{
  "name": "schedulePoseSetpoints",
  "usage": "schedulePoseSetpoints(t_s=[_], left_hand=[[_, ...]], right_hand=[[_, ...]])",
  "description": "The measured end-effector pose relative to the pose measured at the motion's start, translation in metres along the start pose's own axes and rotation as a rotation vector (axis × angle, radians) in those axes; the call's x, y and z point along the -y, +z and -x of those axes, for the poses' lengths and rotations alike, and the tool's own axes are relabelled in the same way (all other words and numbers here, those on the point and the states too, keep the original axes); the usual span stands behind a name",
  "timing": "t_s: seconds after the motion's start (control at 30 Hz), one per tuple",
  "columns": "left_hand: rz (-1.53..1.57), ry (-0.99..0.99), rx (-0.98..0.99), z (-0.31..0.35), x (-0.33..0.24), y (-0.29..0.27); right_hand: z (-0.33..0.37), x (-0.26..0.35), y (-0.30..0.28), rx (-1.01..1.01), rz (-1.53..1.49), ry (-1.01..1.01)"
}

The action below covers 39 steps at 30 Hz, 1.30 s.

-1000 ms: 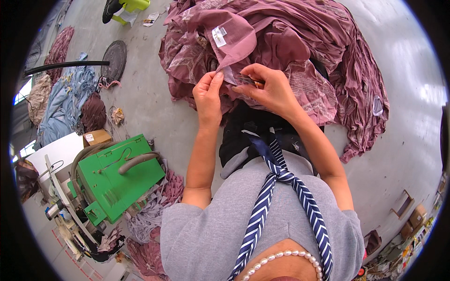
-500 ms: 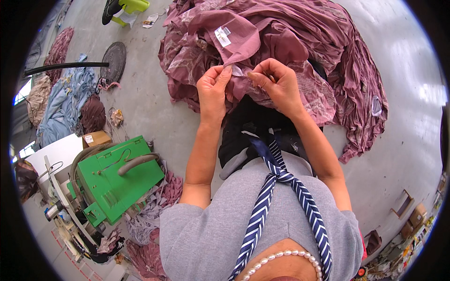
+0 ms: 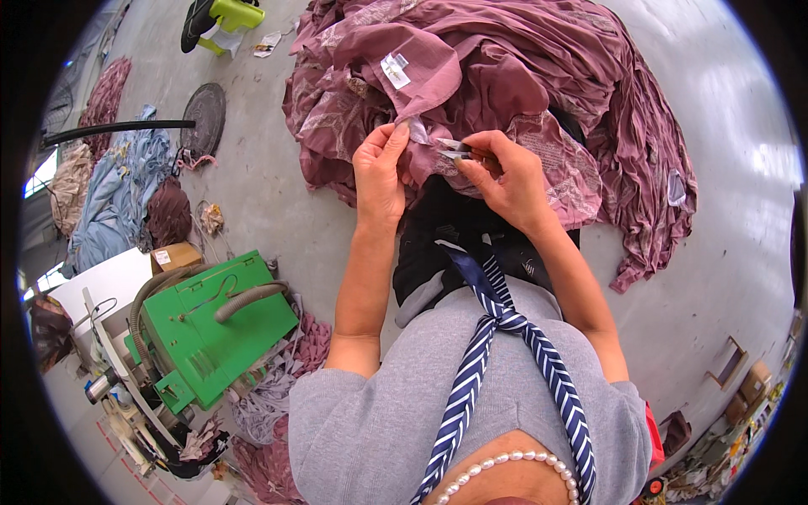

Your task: The person sits on the floor and repeatedly picks up pieces of pink patterned fabric from a large pile. Using a small blade, they cut off tags or labels from the fabric and place the trimmed pieces back into the pile. Another person is visible in the background working on a similar pile.

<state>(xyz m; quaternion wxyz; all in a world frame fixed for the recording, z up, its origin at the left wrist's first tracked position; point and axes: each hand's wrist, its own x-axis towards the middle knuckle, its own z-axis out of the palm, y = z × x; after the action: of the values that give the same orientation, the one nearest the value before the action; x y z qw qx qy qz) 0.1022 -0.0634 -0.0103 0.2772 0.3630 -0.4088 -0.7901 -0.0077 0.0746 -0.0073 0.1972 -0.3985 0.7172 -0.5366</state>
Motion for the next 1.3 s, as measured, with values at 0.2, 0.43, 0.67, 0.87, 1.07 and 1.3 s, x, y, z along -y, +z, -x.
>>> schedulePoseSetpoints(t_s=[0.2,0.43,0.67,0.87,1.07,1.3], left_hand=[[-0.014,0.001,0.089,-0.001,0.003,-0.007],[0.041,0.044,0.123,-0.002,0.006,-0.01],[-0.023,0.176,0.174,0.004,0.006,0.003],[-0.081,0.266,0.133,-0.002,0.015,-0.005],[0.164,0.195,0.145,-0.004,0.019,0.0],[0.198,0.155,0.099,-0.005,0.016,0.004]], right_hand=[[-0.014,0.009,0.001,-0.059,0.326,-0.358],[-0.008,0.001,0.0,0.012,-0.283,0.199],[-0.029,0.002,0.017,0.129,-0.544,0.35],[-0.03,0.005,0.018,-0.007,-0.729,0.308],[-0.024,-0.004,0.009,-0.048,-0.579,0.259],[0.016,0.0,0.002,-0.037,-0.259,0.227]])
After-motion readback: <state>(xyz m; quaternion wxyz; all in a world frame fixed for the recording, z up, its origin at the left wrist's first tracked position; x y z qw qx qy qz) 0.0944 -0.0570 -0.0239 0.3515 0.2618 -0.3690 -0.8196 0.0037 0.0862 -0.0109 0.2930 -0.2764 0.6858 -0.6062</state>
